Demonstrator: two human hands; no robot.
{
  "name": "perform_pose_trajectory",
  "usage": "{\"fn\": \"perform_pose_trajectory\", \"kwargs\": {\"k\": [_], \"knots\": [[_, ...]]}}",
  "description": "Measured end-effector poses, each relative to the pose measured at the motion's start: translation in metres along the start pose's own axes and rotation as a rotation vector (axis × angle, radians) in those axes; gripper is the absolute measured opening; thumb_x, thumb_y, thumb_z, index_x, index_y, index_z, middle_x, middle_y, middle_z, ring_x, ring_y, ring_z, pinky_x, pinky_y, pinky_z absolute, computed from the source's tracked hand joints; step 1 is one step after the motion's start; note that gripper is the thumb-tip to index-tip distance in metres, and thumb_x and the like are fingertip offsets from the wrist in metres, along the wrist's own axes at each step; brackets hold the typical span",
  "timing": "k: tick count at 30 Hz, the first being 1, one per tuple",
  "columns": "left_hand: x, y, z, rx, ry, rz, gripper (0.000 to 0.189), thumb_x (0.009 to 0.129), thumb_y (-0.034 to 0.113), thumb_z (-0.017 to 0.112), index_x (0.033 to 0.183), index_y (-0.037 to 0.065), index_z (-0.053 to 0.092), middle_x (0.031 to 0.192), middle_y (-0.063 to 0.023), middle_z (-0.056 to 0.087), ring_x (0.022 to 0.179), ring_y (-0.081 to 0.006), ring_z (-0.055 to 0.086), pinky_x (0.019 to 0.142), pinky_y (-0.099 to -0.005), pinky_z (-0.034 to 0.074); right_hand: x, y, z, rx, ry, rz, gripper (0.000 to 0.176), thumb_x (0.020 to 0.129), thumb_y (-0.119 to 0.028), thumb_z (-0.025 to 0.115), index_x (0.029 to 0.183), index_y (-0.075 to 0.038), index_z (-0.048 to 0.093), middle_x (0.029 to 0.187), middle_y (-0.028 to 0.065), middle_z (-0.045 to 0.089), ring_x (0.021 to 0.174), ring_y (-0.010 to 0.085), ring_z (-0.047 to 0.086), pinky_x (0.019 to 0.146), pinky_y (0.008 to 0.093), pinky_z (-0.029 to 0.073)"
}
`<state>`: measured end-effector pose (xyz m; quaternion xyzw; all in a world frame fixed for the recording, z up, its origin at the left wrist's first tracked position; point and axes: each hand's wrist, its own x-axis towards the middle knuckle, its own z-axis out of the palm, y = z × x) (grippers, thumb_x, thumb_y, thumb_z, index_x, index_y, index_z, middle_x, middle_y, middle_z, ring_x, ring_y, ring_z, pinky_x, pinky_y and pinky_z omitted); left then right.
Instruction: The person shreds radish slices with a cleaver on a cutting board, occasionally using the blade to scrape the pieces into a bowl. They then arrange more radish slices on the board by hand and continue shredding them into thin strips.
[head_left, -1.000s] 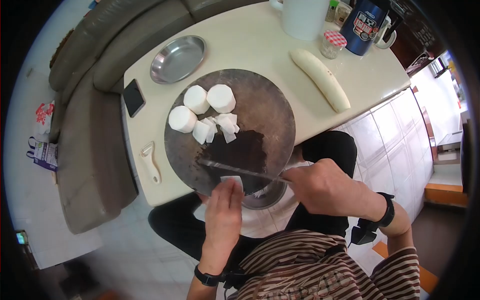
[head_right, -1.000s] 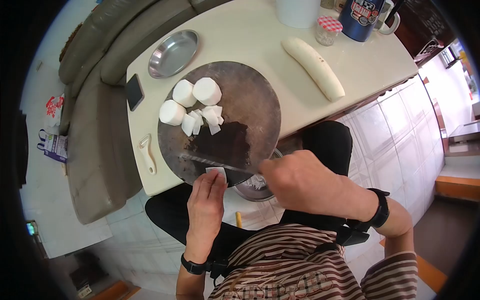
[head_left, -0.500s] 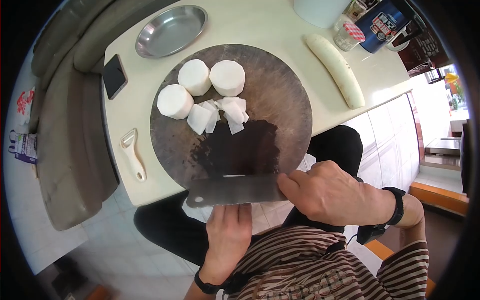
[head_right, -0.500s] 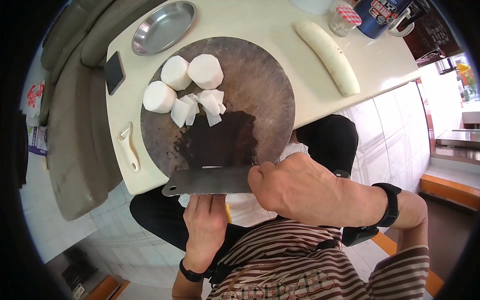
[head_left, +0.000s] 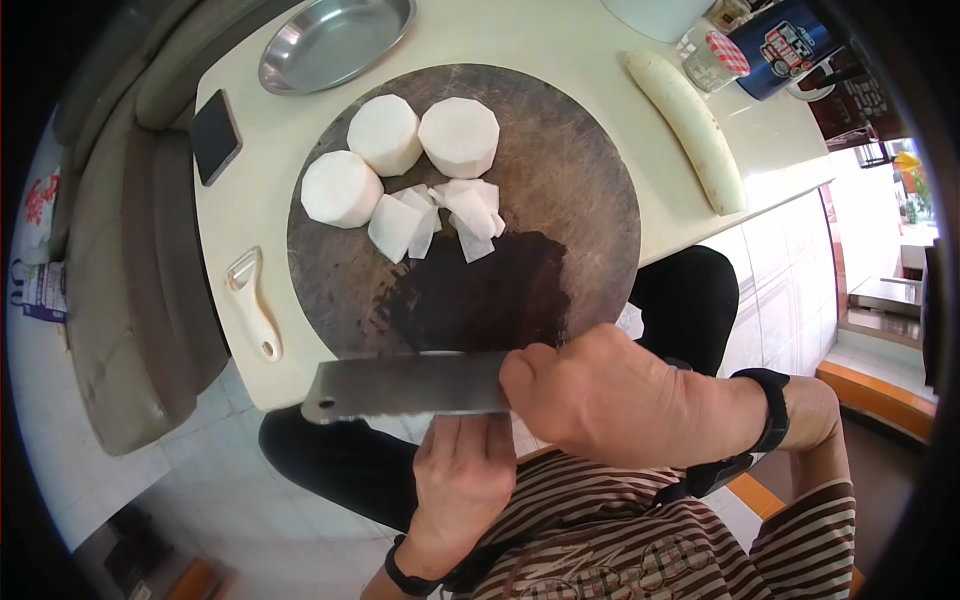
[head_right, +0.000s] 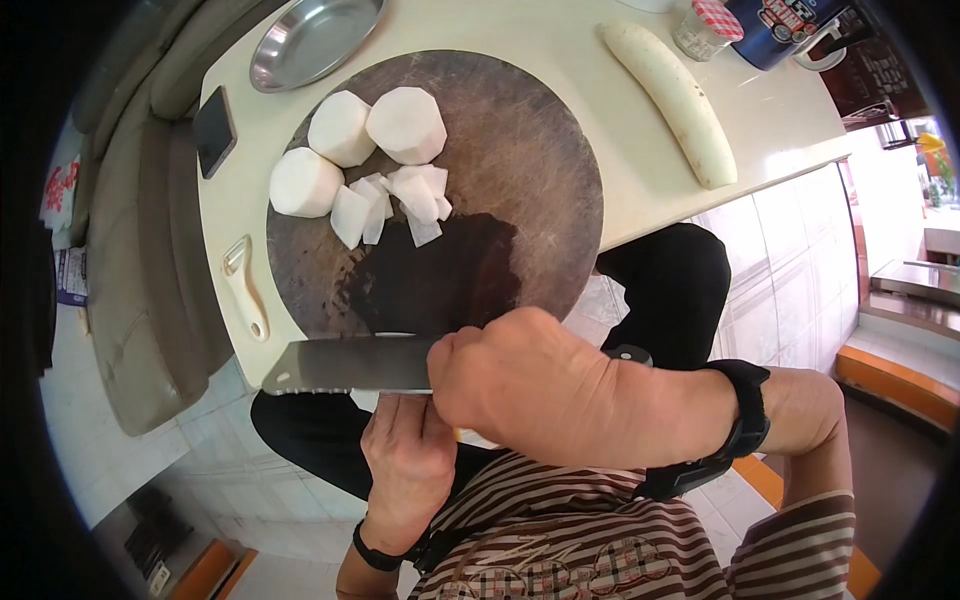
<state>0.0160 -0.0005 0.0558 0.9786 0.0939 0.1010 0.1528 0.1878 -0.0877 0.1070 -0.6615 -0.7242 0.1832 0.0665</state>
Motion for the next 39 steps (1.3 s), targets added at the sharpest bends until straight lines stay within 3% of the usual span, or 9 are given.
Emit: {"fn": "perform_pose_trajectory", "kwargs": {"k": [3, 7, 9, 18, 21, 23, 34, 36, 39], "knots": [[-0.002, -0.002, 0.002, 0.043, 0.015, 0.039, 0.031, 0.066, 0.003, 0.064, 0.094, -0.006, 0.071, 0.098, -0.0147, 0.067, 0.095, -0.0312, 0.066, 0.078, -0.0368, 0.058, -0.008, 0.005, 0.007, 0.043, 0.105, -0.037, 0.014, 0.068, -0.007, 0.066, 0.073, 0.003, 0.059, 0.063, 0.0099, 0.055, 0.054, 0.0199, 0.062, 0.043, 0.0306, 0.046], [-0.008, -0.001, 0.003, 0.031, -0.009, 0.016, 0.029, 0.066, 0.004, 0.064, 0.093, -0.005, 0.072, 0.100, -0.0157, 0.068, 0.095, -0.0320, 0.067, 0.078, -0.0379, 0.059, -0.019, 0.001, -0.001, 0.048, 0.029, -0.012, 0.015, 0.068, -0.008, 0.066, 0.073, 0.004, 0.057, 0.062, 0.0105, 0.055, 0.051, 0.0202, 0.061, 0.040, 0.0311, 0.045], [-0.008, -0.001, 0.004, 0.030, -0.022, 0.008, 0.029, 0.066, 0.004, 0.065, 0.093, -0.005, 0.072, 0.100, -0.0161, 0.068, 0.095, -0.0322, 0.067, 0.078, -0.0382, 0.059, -0.022, 0.002, -0.001, 0.015, -0.025, -0.004, 0.023, 0.066, -0.008, 0.064, 0.081, 0.006, 0.054, 0.066, 0.0101, 0.051, 0.048, 0.0189, 0.056, 0.040, 0.0312, 0.043], [-0.003, 0.002, -0.001, -0.019, 0.018, -0.005, 0.023, 0.069, -0.004, 0.069, 0.092, -0.008, 0.069, 0.097, -0.0166, 0.067, 0.087, -0.0328, 0.067, 0.071, -0.0400, 0.058, 0.001, -0.001, 0.003, -0.035, -0.024, -0.057, 0.020, 0.066, -0.006, 0.064, 0.079, 0.005, 0.053, 0.066, 0.0095, 0.051, 0.048, 0.0194, 0.056, 0.041, 0.0317, 0.044], [-0.003, 0.002, -0.003, -0.036, -0.050, -0.008, 0.025, 0.069, -0.004, 0.068, 0.094, -0.008, 0.069, 0.099, -0.0168, 0.067, 0.091, -0.0335, 0.067, 0.073, -0.0399, 0.058, -0.005, 0.004, 0.013, 0.026, 0.105, -0.020, 0.016, 0.065, -0.006, 0.067, 0.073, 0.003, 0.057, 0.063, 0.0103, 0.055, 0.055, 0.0189, 0.063, 0.043, 0.0317, 0.048], [-0.005, 0.000, 0.002, 0.030, -0.009, 0.042, 0.028, 0.068, 0.005, 0.066, 0.094, -0.006, 0.071, 0.098, -0.0151, 0.066, 0.095, -0.0322, 0.065, 0.079, -0.0380, 0.058, -0.012, 0.003, 0.007, 0.039, 0.088, -0.016, 0.016, 0.065, -0.006, 0.067, 0.073, 0.003, 0.057, 0.063, 0.0104, 0.055, 0.054, 0.0190, 0.063, 0.043, 0.0315, 0.048], [-0.007, 0.002, 0.001, -0.037, 0.003, -0.005, 0.023, 0.070, -0.003, 0.067, 0.093, -0.006, 0.070, 0.099, -0.0166, 0.067, 0.091, -0.0332, 0.066, 0.074, -0.0406, 0.058, -0.005, -0.002, 0.005, -0.019, -0.011, -0.043, 0.018, 0.065, -0.007, 0.068, 0.075, 0.005, 0.058, 0.064, 0.0100, 0.056, 0.055, 0.0199, 0.063, 0.044, 0.0310, 0.048], [-0.006, 0.004, 0.000, -0.034, -0.001, -0.010, 0.023, 0.069, -0.003, 0.067, 0.092, -0.006, 0.070, 0.099, -0.0166, 0.066, 0.092, -0.0335, 0.066, 0.074, -0.0408, 0.058, -0.001, -0.003, 0.009, 0.011, 0.068, -0.035, 0.018, 0.066, -0.004, 0.064, 0.078, 0.003, 0.052, 0.064, 0.0098, 0.049, 0.048, 0.0216, 0.057, 0.039, 0.0334, 0.042], [-0.005, 0.002, 0.000, 0.026, -0.031, 0.030, 0.031, 0.068, 0.005, 0.064, 0.095, -0.007, 0.070, 0.100, -0.0151, 0.065, 0.097, -0.0316, 0.064, 0.082, -0.0387, 0.058, -0.003, 0.003, 0.017, 0.098, 0.200, 0.000, 0.020, 0.066, -0.003, 0.064, 0.080, 0.003, 0.052, 0.064, 0.0111, 0.050, 0.049, 0.0248, 0.057, 0.041, 0.0353, 0.043]]}}
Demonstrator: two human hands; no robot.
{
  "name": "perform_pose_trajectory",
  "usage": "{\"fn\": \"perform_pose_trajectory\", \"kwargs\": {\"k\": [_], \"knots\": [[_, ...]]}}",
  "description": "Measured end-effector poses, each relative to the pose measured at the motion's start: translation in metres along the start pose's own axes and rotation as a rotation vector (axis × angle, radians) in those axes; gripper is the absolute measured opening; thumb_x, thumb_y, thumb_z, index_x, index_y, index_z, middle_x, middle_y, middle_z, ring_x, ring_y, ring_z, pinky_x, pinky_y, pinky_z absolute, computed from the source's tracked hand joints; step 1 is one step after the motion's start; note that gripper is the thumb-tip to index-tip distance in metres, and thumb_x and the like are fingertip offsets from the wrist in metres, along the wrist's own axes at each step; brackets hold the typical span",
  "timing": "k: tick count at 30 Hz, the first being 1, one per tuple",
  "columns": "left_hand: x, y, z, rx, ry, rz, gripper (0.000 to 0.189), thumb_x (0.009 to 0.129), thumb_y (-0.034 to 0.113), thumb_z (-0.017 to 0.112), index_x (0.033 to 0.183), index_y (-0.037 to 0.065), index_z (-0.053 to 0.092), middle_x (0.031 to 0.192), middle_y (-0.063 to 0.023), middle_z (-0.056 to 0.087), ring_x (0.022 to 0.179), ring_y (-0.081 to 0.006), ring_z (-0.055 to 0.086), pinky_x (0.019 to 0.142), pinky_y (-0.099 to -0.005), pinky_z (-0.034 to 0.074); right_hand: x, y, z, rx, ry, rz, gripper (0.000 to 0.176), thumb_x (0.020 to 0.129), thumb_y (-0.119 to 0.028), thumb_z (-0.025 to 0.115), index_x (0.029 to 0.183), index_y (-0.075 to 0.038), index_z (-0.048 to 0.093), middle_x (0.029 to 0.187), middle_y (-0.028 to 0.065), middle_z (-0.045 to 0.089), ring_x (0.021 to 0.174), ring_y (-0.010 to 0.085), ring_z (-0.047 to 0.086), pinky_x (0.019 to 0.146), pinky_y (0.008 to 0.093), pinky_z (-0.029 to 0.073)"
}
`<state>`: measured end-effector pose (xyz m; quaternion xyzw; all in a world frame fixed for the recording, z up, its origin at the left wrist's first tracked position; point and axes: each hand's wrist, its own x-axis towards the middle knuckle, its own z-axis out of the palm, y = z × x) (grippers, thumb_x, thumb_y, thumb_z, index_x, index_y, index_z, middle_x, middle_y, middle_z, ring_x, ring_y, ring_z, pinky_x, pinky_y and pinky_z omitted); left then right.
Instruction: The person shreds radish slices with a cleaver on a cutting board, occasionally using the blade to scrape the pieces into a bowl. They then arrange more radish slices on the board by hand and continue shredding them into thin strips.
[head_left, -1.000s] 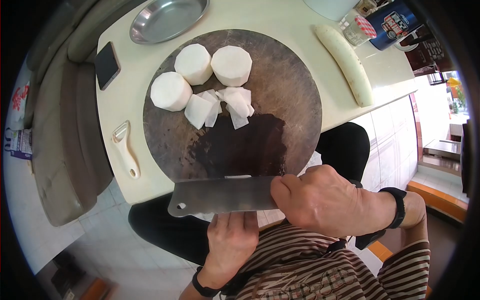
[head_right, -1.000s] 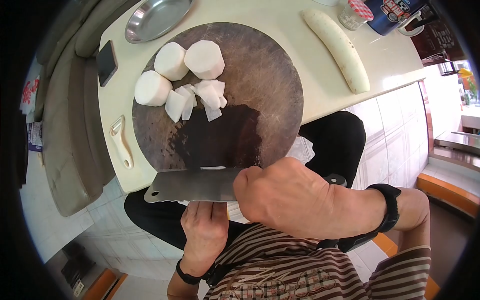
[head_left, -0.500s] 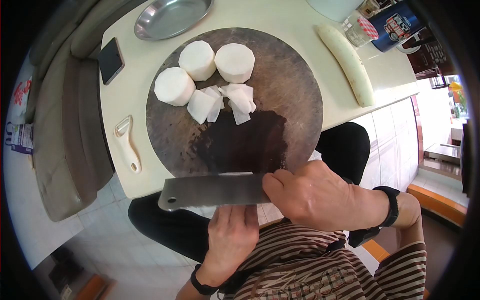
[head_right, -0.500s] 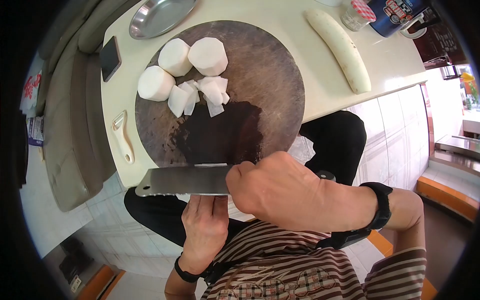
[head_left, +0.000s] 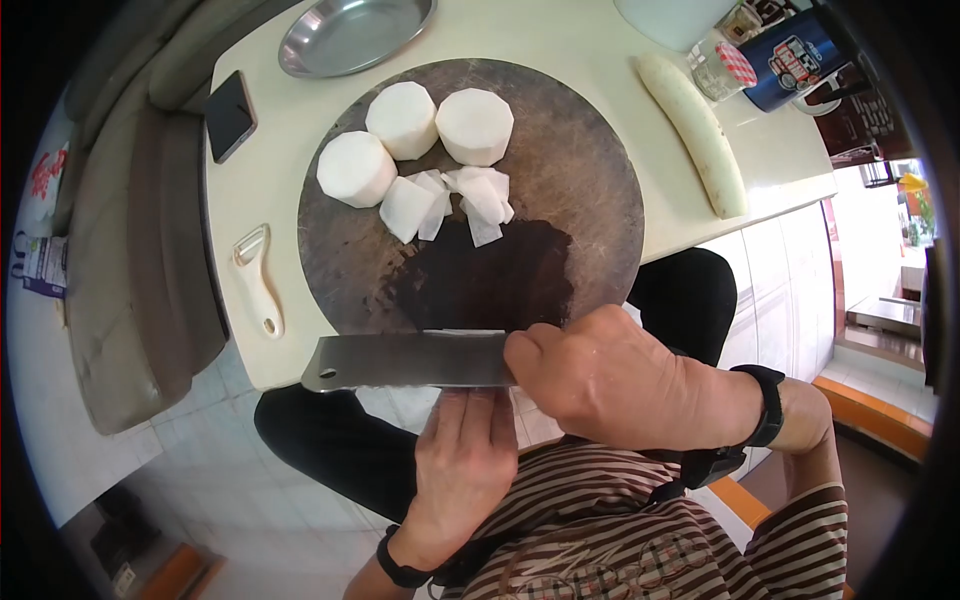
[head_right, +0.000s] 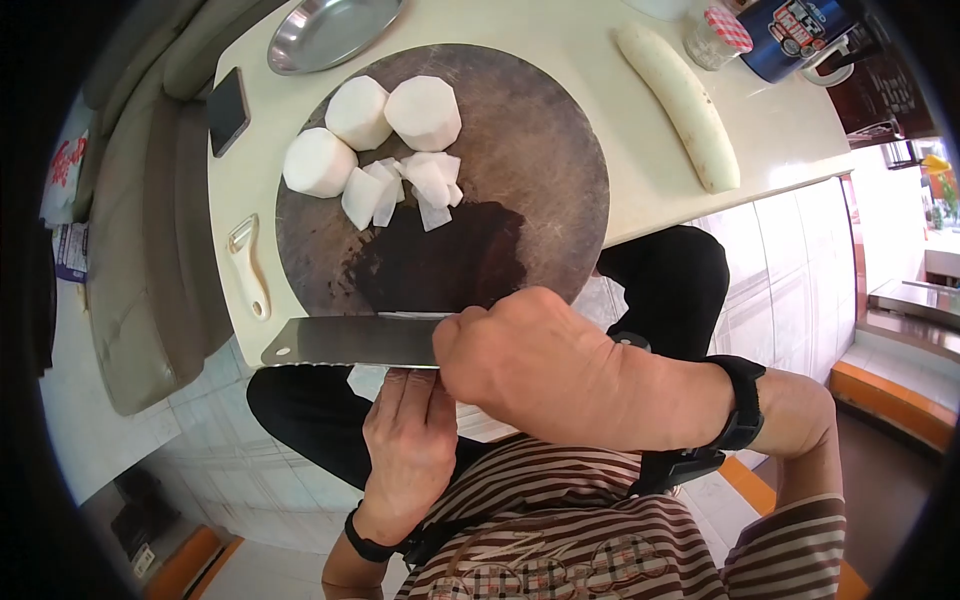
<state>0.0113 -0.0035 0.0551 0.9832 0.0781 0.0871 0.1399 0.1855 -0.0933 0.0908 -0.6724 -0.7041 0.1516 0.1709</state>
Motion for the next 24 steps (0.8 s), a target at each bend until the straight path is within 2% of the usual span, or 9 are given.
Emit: {"fn": "perform_pose_trajectory", "kwargs": {"k": [1, 3, 6, 9, 12, 16, 18, 20, 24], "knots": [[0.000, -0.001, 0.003, -0.003, 0.030, 0.008, 0.031, 0.067, 0.005, 0.064, 0.095, -0.007, 0.070, 0.100, -0.0150, 0.065, 0.097, -0.0315, 0.064, 0.082, -0.0387, 0.058, -0.002, 0.000, -0.004, -0.005, -0.003, -0.006, 0.020, 0.066, -0.003, 0.064, 0.080, 0.003, 0.052, 0.064, 0.0111, 0.050, 0.049, 0.0248, 0.057, 0.041, 0.0353, 0.043], [-0.003, -0.001, 0.005, -0.005, 0.061, 0.004, 0.031, 0.067, 0.005, 0.064, 0.095, -0.007, 0.070, 0.101, -0.0150, 0.065, 0.097, -0.0314, 0.064, 0.082, -0.0387, 0.057, -0.006, -0.003, -0.012, -0.006, -0.122, -0.005, 0.016, 0.067, -0.005, 0.066, 0.077, 0.004, 0.058, 0.066, 0.0121, 0.059, 0.059, 0.0241, 0.065, 0.046, 0.0334, 0.049], [-0.004, 0.000, 0.005, -0.017, 0.054, 0.003, 0.030, 0.067, 0.006, 0.064, 0.094, -0.006, 0.070, 0.100, -0.0146, 0.065, 0.096, -0.0310, 0.064, 0.081, -0.0385, 0.057, -0.012, -0.008, -0.012, -0.054, -0.152, 0.023, 0.014, 0.068, -0.005, 0.065, 0.076, 0.004, 0.057, 0.066, 0.0127, 0.058, 0.059, 0.0241, 0.065, 0.046, 0.0336, 0.049], [-0.005, 0.000, 0.005, -0.077, 0.063, -0.028, 0.029, 0.066, -0.002, 0.066, 0.094, -0.006, 0.070, 0.098, -0.0139, 0.066, 0.092, -0.0310, 0.064, 0.075, -0.0387, 0.058, -0.010, -0.009, -0.010, -0.076, -0.133, 0.011, 0.014, 0.068, -0.005, 0.065, 0.076, 0.004, 0.057, 0.067, 0.0131, 0.059, 0.060, 0.0243, 0.065, 0.045, 0.0340, 0.048], [-0.005, 0.000, 0.004, -0.063, 0.016, -0.031, 0.029, 0.068, 0.006, 0.063, 0.093, -0.006, 0.070, 0.097, -0.0134, 0.064, 0.092, -0.0298, 0.063, 0.079, -0.0388, 0.057, -0.005, -0.011, -0.008, -0.122, -0.182, -0.018, 0.015, 0.069, -0.005, 0.065, 0.077, 0.003, 0.056, 0.067, 0.0127, 0.058, 0.059, 0.0242, 0.065, 0.045, 0.0342, 0.048], [-0.003, -0.002, 0.009, -0.038, 0.081, 0.004, 0.028, 0.068, 0.006, 0.063, 0.093, -0.006, 0.070, 0.100, -0.0145, 0.063, 0.092, -0.0295, 0.061, 0.080, -0.0394, 0.057, -0.003, -0.008, 0.000, -0.083, -0.118, 0.012, 0.018, 0.067, -0.004, 0.066, 0.080, 0.003, 0.056, 0.067, 0.0122, 0.058, 0.056, 0.0252, 0.063, 0.045, 0.0348, 0.048], [-0.003, -0.001, 0.008, -0.018, 0.114, 0.006, 0.028, 0.068, 0.006, 0.063, 0.093, -0.007, 0.070, 0.101, -0.0149, 0.063, 0.093, -0.0294, 0.061, 0.080, -0.0396, 0.057, -0.005, -0.002, 0.002, -0.023, -0.008, -0.025, 0.020, 0.064, -0.001, 0.066, 0.081, 0.003, 0.055, 0.067, 0.0128, 0.056, 0.054, 0.0276, 0.061, 0.045, 0.0363, 0.048], [-0.005, 0.001, 0.006, -0.073, 0.093, -0.020, 0.029, 0.067, 0.001, 0.066, 0.095, -0.006, 0.070, 0.097, -0.0131, 0.064, 0.090, -0.0303, 0.064, 0.075, -0.0399, 0.057, -0.008, -0.007, -0.002, -0.018, -0.032, -0.020, 0.020, 0.063, 0.000, 0.065, 0.080, 0.003, 0.054, 0.067, 0.0133, 0.056, 0.053, 0.0285, 0.061, 0.045, 0.0370, 0.048], [-0.008, 0.002, 0.012, -0.088, 0.125, -0.040, 0.028, 0.067, 0.002, 0.066, 0.094, -0.006, 0.070, 0.096, -0.0127, 0.063, 0.092, -0.0293, 0.063, 0.076, -0.0394, 0.058, -0.012, -0.010, -0.004, -0.052, -0.080, 0.014, 0.021, 0.062, 0.002, 0.064, 0.078, 0.003, 0.052, 0.066, 0.0139, 0.055, 0.053, 0.0295, 0.061, 0.044, 0.0382, 0.047]]}}
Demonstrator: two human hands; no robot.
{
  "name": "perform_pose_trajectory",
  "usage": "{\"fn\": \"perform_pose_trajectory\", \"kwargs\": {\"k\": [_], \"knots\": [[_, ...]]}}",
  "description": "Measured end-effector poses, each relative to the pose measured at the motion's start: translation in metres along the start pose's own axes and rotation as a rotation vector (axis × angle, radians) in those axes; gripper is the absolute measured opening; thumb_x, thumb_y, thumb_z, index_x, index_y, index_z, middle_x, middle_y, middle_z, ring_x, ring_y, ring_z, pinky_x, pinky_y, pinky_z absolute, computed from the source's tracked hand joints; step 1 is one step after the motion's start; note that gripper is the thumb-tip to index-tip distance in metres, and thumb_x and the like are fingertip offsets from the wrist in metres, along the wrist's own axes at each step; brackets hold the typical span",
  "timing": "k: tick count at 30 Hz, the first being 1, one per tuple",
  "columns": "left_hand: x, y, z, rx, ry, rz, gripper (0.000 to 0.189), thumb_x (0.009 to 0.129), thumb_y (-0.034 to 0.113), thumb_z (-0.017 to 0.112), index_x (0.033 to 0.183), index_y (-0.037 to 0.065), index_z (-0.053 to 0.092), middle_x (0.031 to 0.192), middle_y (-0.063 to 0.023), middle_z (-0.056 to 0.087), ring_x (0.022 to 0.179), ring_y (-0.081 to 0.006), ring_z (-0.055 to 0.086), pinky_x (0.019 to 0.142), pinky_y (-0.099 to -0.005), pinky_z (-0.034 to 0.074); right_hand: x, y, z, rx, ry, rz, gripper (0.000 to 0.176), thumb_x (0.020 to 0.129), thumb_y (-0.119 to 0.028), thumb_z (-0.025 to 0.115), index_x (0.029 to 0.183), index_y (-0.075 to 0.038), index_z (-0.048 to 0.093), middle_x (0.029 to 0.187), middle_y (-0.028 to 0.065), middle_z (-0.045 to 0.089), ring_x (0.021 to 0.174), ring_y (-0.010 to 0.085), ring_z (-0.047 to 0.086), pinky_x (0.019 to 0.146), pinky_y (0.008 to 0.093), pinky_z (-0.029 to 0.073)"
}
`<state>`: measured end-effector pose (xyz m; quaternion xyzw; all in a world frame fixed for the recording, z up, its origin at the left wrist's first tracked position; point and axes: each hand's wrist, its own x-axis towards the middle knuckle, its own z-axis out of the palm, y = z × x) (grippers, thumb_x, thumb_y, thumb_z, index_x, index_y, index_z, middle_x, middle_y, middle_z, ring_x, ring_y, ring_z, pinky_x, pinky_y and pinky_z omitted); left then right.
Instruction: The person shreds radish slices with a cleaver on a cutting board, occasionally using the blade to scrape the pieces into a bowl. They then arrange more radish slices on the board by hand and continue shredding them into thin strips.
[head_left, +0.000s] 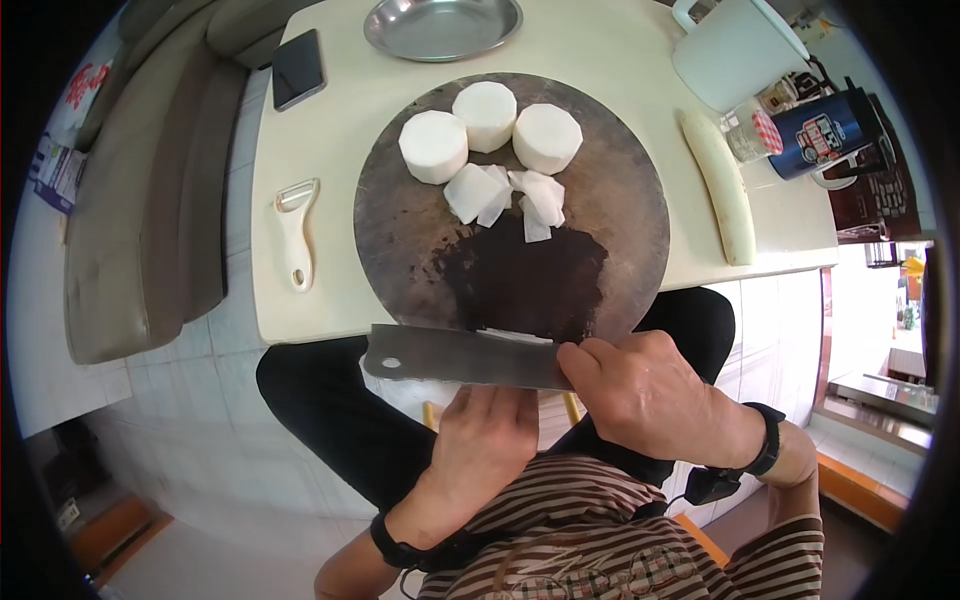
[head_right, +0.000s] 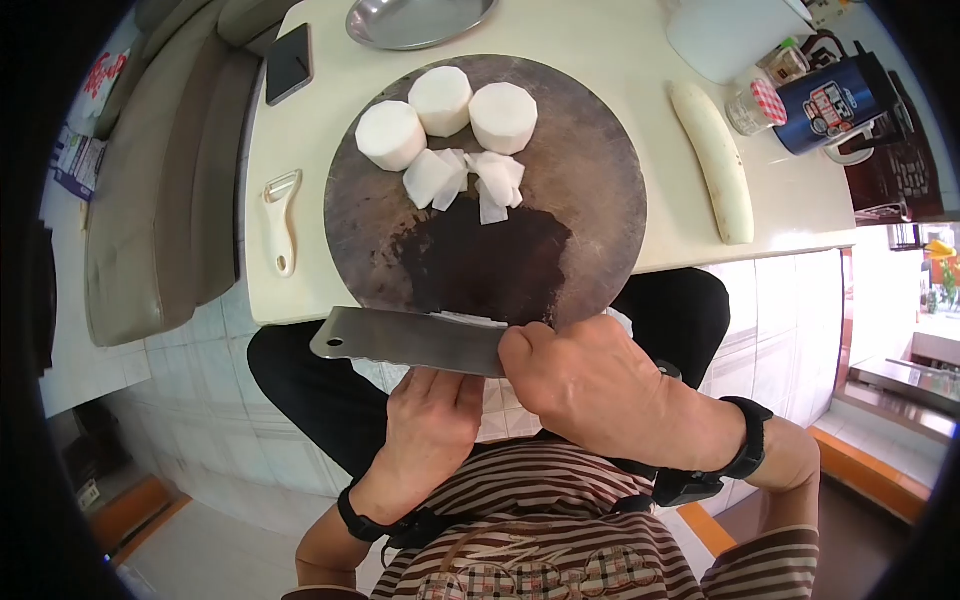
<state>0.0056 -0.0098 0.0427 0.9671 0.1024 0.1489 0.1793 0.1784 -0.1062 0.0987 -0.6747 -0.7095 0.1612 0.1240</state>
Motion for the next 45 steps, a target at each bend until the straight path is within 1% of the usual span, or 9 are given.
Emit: {"fn": "perform_pose_trajectory", "kwargs": {"k": [9, 12, 14, 17, 20, 28, 34, 42, 45], "knots": [[0.001, 0.001, -0.001, -0.022, 0.013, 0.000, 0.027, 0.068, 0.002, 0.065, 0.093, -0.007, 0.070, 0.094, -0.0136, 0.062, 0.092, -0.0299, 0.061, 0.077, -0.0382, 0.057, 0.006, -0.003, 0.001, -0.059, -0.048, 0.017, 0.020, 0.063, 0.001, 0.064, 0.079, 0.002, 0.051, 0.067, 0.0133, 0.055, 0.053, 0.0290, 0.061, 0.043, 0.0382, 0.046], [0.002, 0.001, 0.000, -0.003, -0.031, 0.020, 0.028, 0.069, 0.003, 0.065, 0.094, -0.009, 0.069, 0.097, -0.0150, 0.062, 0.095, -0.0310, 0.061, 0.080, -0.0389, 0.056, 0.010, -0.003, 0.005, -0.058, -0.014, 0.001, 0.020, 0.064, 0.001, 0.063, 0.080, 0.001, 0.051, 0.067, 0.0129, 0.055, 0.053, 0.0299, 0.061, 0.044, 0.0382, 0.047], [0.001, -0.001, 0.006, 0.068, 0.057, 0.070, 0.032, 0.069, 0.010, 0.061, 0.094, -0.009, 0.067, 0.098, -0.0154, 0.060, 0.102, -0.0327, 0.057, 0.091, -0.0390, 0.052, 0.008, 0.001, 0.009, -0.062, 0.030, 0.021, 0.020, 0.064, 0.002, 0.063, 0.081, 0.001, 0.051, 0.067, 0.0127, 0.055, 0.053, 0.0302, 0.061, 0.045, 0.0383, 0.047], [0.001, 0.002, 0.003, 0.022, 0.067, 0.014, 0.031, 0.071, 0.004, 0.063, 0.099, -0.010, 0.068, 0.103, -0.0157, 0.062, 0.100, -0.0314, 0.061, 0.085, -0.0397, 0.057, 0.002, 0.001, 0.007, -0.032, 0.057, 0.029, 0.021, 0.064, 0.003, 0.063, 0.081, 0.001, 0.051, 0.067, 0.0123, 0.055, 0.054, 0.0306, 0.061, 0.045, 0.0386, 0.047], [-0.003, 0.003, 0.003, -0.023, -0.001, -0.018, 0.032, 0.071, 0.005, 0.063, 0.099, -0.010, 0.068, 0.104, -0.0155, 0.062, 0.100, -0.0312, 0.061, 0.084, -0.0392, 0.057, -0.002, -0.003, 0.003, -0.019, 0.022, 0.023, 0.022, 0.064, 0.003, 0.063, 0.082, 0.001, 0.051, 0.067, 0.0123, 0.055, 0.054, 0.0306, 0.061, 0.045, 0.0387, 0.047], [-0.002, 0.008, 0.001, 0.005, -0.033, -0.019, 0.032, 0.070, 0.005, 0.063, 0.099, -0.010, 0.067, 0.101, -0.0165, 0.063, 0.100, -0.0316, 0.060, 0.084, -0.0396, 0.057, 0.011, -0.008, 0.003, -0.074, -0.042, -0.012, 0.021, 0.065, 0.001, 0.063, 0.083, 0.001, 0.051, 0.068, 0.0124, 0.055, 0.055, 0.0304, 0.061, 0.046, 0.0384, 0.048], [-0.003, 0.007, 0.000, 0.055, 0.037, 0.010, 0.034, 0.071, 0.005, 0.063, 0.100, -0.012, 0.067, 0.104, -0.0185, 0.062, 0.101, -0.0328, 0.061, 0.085, -0.0398, 0.058, 0.008, 0.002, 0.013, 0.005, 0.102, 0.008, 0.021, 0.067, 0.001, 0.063, 0.084, 0.001, 0.050, 0.067, 0.0116, 0.054, 0.055, 0.0314, 0.060, 0.045, 0.0383, 0.047], [-0.007, 0.008, 0.003, 0.007, -0.007, -0.029, 0.033, 0.070, 0.006, 0.064, 0.097, -0.011, 0.068, 0.104, -0.0168, 0.062, 0.102, -0.0322, 0.062, 0.082, -0.0387, 0.058, -0.002, -0.005, 0.000, -0.065, -0.046, 0.024, 0.022, 0.066, 0.002, 0.064, 0.083, 0.000, 0.050, 0.067, 0.0117, 0.053, 0.055, 0.0307, 0.060, 0.045, 0.0389, 0.046], [-0.007, 0.009, 0.003, 0.026, 0.004, -0.006, 0.032, 0.069, 0.006, 0.064, 0.096, -0.010, 0.068, 0.103, -0.0164, 0.062, 0.100, -0.0321, 0.062, 0.082, -0.0383, 0.059, 0.003, -0.006, 0.004, -0.068, -0.021, -0.003, 0.022, 0.066, 0.002, 0.064, 0.083, 0.000, 0.050, 0.067, 0.0117, 0.053, 0.055, 0.0307, 0.061, 0.045, 0.0390, 0.046]]}}
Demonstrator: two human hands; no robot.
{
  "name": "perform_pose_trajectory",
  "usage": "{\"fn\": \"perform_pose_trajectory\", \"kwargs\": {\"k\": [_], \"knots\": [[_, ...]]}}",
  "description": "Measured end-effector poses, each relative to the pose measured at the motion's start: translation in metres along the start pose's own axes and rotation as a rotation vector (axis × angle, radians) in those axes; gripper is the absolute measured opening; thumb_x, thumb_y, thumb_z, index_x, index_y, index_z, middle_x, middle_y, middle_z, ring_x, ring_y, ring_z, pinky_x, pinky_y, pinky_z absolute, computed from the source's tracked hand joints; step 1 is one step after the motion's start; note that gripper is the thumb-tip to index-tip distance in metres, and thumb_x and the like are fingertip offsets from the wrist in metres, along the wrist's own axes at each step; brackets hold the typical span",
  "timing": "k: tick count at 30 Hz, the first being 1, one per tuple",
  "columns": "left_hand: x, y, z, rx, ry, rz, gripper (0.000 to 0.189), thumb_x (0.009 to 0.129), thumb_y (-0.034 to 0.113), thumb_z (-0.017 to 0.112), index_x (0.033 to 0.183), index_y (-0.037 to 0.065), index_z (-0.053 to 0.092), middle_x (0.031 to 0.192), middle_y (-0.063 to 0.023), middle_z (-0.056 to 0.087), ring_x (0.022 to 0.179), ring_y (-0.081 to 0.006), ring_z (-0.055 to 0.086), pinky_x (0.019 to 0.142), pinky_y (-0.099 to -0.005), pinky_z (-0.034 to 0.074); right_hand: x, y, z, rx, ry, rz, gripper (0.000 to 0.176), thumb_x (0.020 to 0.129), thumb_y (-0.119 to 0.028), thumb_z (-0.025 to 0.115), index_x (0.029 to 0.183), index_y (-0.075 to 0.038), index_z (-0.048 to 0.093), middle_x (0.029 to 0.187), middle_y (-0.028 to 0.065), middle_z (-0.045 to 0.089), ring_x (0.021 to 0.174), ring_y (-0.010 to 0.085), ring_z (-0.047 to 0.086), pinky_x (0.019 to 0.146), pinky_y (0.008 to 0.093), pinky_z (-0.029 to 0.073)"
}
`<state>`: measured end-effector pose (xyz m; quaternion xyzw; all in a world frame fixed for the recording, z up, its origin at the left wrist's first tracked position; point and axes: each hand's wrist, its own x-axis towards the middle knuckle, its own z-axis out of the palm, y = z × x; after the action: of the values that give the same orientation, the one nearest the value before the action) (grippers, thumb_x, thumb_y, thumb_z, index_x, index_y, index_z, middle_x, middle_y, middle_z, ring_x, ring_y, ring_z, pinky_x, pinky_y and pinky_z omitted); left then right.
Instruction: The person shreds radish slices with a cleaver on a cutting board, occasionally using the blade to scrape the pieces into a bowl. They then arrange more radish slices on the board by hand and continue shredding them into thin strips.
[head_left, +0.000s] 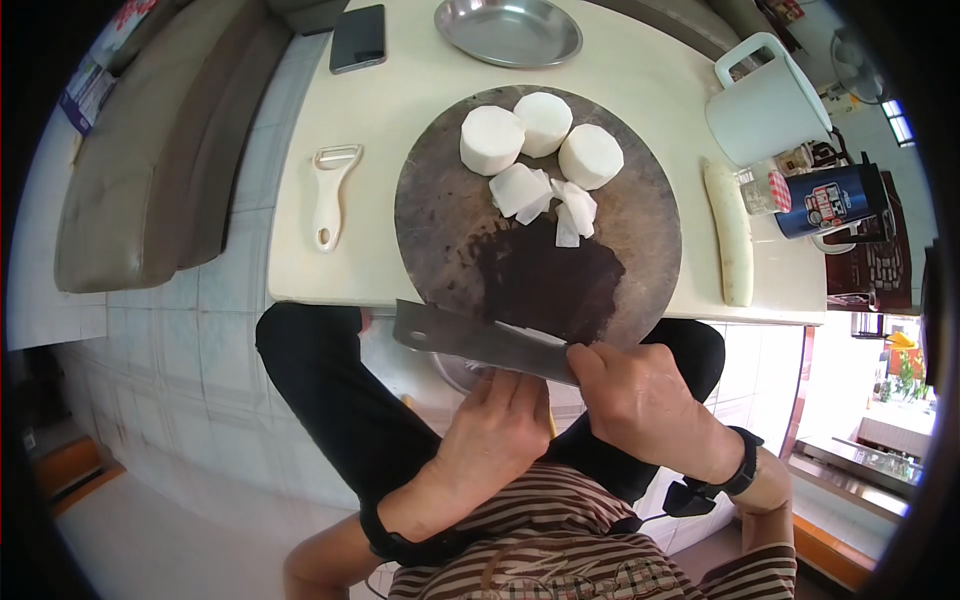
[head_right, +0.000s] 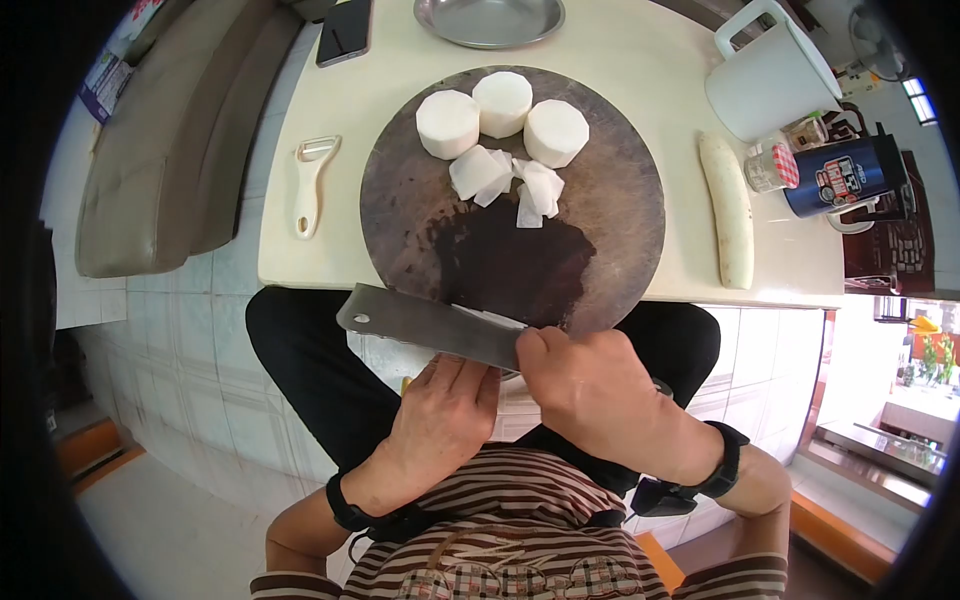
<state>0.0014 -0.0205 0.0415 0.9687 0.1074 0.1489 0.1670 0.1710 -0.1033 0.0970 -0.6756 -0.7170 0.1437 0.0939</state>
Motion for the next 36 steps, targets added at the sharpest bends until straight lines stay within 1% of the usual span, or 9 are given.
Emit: {"fn": "perform_pose_trajectory", "kwargs": {"k": [7, 9, 11, 15, 18, 24, 26, 30, 36], "knots": [[0.004, 0.000, -0.005, 0.075, 0.014, 0.027, 0.033, 0.071, 0.006, 0.063, 0.099, -0.012, 0.067, 0.105, -0.0190, 0.061, 0.102, -0.0342, 0.062, 0.083, -0.0396, 0.058, 0.005, 0.006, 0.006, 0.022, 0.080, 0.004, 0.022, 0.065, 0.002, 0.063, 0.083, 0.000, 0.051, 0.069, 0.0124, 0.054, 0.055, 0.0317, 0.060, 0.046, 0.0392, 0.047], [0.002, -0.001, -0.005, 0.070, 0.012, 0.035, 0.033, 0.071, 0.006, 0.063, 0.099, -0.012, 0.067, 0.105, -0.0195, 0.061, 0.102, -0.0346, 0.062, 0.084, -0.0400, 0.058, -0.002, 0.004, 0.000, 0.056, 0.052, 0.006, 0.022, 0.065, 0.002, 0.064, 0.083, 0.000, 0.051, 0.068, 0.0127, 0.054, 0.054, 0.0319, 0.060, 0.046, 0.0389, 0.047], [0.000, 0.001, -0.006, 0.002, -0.079, 0.000, 0.034, 0.072, 0.006, 0.063, 0.100, -0.013, 0.066, 0.106, -0.0200, 0.060, 0.104, -0.0351, 0.061, 0.084, -0.0405, 0.058, -0.005, 0.001, -0.005, 0.040, 0.021, 0.013, 0.022, 0.066, 0.002, 0.064, 0.083, 0.000, 0.051, 0.068, 0.0127, 0.054, 0.054, 0.0317, 0.060, 0.046, 0.0387, 0.047], [-0.002, 0.000, -0.003, 0.004, -0.056, -0.001, 0.035, 0.071, 0.006, 0.064, 0.100, -0.013, 0.066, 0.107, -0.0205, 0.060, 0.105, -0.0357, 0.061, 0.085, -0.0406, 0.058, -0.004, 0.002, -0.004, 0.013, -0.029, 0.013, 0.022, 0.066, 0.002, 0.064, 0.083, 0.001, 0.050, 0.068, 0.0129, 0.055, 0.054, 0.0313, 0.060, 0.046, 0.0387, 0.047], [0.000, 0.001, -0.005, 0.002, -0.090, 0.012, 0.035, 0.071, 0.006, 0.063, 0.101, -0.013, 0.066, 0.107, -0.0206, 0.060, 0.106, -0.0359, 0.060, 0.087, -0.0408, 0.057, 0.008, 0.000, 0.001, 0.025, -0.001, -0.029, 0.022, 0.066, 0.002, 0.064, 0.082, 0.001, 0.050, 0.069, 0.0132, 0.055, 0.054, 0.0319, 0.060, 0.046, 0.0393, 0.047], [-0.002, -0.001, -0.005, 0.022, -0.013, 0.030, 0.034, 0.074, 0.003, 0.063, 0.103, -0.014, 0.065, 0.110, -0.0210, 0.059, 0.106, -0.0369, 0.060, 0.088, -0.0412, 0.056, 0.005, 0.003, 0.002, 0.058, 0.049, -0.010, 0.022, 0.065, 0.002, 0.064, 0.083, 0.001, 0.051, 0.069, 0.0132, 0.056, 0.055, 0.0319, 0.061, 0.047, 0.0402, 0.048], [-0.005, -0.001, -0.003, -0.039, -0.077, 0.014, 0.033, 0.074, 0.003, 0.063, 0.103, -0.014, 0.065, 0.110, -0.0210, 0.058, 0.105, -0.0369, 0.060, 0.086, -0.0418, 0.056, 0.000, 0.000, -0.003, 0.053, 0.014, -0.006, 0.021, 0.066, 0.001, 0.064, 0.083, 0.001, 0.051, 0.069, 0.0131, 0.056, 0.055, 0.0314, 0.061, 0.047, 0.0402, 0.047], [-0.007, -0.001, -0.002, -0.057, -0.087, 0.001, 0.032, 0.075, 0.003, 0.064, 0.103, -0.013, 0.065, 0.110, -0.0208, 0.058, 0.105, -0.0363, 0.060, 0.086, -0.0424, 0.056, -0.001, 0.000, -0.006, 0.003, -0.058, 0.010, 0.020, 0.066, 0.001, 0.064, 0.081, 0.001, 0.051, 0.069, 0.0131, 0.056, 0.055, 0.0306, 0.062, 0.046, 0.0399, 0.047], [-0.004, 0.003, -0.006, -0.011, -0.097, -0.011, 0.035, 0.075, 0.003, 0.063, 0.105, -0.015, 0.064, 0.116, -0.0220, 0.058, 0.111, -0.0381, 0.058, 0.089, -0.0430, 0.056, 0.007, 0.001, 0.001, -0.005, -0.009, -0.019, 0.021, 0.064, 0.001, 0.064, 0.081, 0.001, 0.052, 0.070, 0.0128, 0.056, 0.055, 0.0304, 0.062, 0.046, 0.0391, 0.048]]}}
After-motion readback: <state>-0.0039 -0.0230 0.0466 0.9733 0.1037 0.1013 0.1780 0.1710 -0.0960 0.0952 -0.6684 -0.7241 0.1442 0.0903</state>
